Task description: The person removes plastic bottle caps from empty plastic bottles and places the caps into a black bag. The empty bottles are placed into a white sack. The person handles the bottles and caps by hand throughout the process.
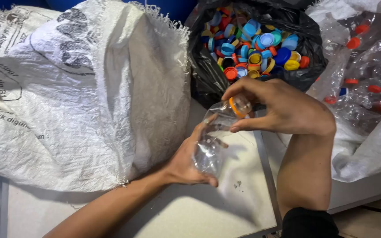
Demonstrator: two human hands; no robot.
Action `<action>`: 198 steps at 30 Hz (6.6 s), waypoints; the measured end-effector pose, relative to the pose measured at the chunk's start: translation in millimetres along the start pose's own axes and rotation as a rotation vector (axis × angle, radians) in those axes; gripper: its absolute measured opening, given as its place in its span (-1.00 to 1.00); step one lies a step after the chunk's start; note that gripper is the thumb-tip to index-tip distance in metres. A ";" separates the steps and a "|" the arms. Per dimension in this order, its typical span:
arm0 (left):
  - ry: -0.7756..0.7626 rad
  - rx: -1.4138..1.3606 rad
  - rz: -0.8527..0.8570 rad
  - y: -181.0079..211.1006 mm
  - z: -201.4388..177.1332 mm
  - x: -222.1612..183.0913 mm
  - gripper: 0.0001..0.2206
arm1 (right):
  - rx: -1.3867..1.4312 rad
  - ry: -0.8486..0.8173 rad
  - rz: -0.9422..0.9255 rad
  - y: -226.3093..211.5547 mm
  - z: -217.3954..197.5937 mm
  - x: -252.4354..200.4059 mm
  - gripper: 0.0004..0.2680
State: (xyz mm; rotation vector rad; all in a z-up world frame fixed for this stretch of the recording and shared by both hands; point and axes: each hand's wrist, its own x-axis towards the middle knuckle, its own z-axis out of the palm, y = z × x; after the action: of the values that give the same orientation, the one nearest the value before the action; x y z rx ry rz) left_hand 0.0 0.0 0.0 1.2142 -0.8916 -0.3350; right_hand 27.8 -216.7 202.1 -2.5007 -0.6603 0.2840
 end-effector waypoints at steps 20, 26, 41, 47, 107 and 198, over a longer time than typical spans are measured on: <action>0.059 -0.043 -0.225 14.5 0.4 7.4 -0.64 | 0.043 0.095 0.042 9.2 -11.5 -1.9 -0.63; 0.088 -0.034 -0.202 13.9 0.8 8.1 -0.67 | -0.336 0.586 0.244 49.5 -38.7 -21.9 -0.79; 0.130 -0.136 -0.341 11.4 0.3 7.5 -0.69 | -0.394 0.451 0.492 89.4 -39.3 3.5 -0.77; 0.129 -0.131 -0.333 14.8 -0.3 8.4 -0.69 | -0.515 0.582 0.224 97.2 -39.4 -6.8 -0.86; 0.217 -0.105 -0.245 8.5 1.3 8.7 -0.65 | -0.100 -0.160 -0.191 -7.8 14.5 19.9 -0.69; 0.253 0.130 0.034 2.7 0.2 -0.3 -0.45 | -0.307 0.085 0.039 -34.2 35.8 18.1 -0.69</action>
State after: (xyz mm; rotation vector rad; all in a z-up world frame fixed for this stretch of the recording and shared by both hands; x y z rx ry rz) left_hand -1.0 1.1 2.4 1.3264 -0.7216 -0.0933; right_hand 18.1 -166.4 189.7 -2.8018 -0.6638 0.0948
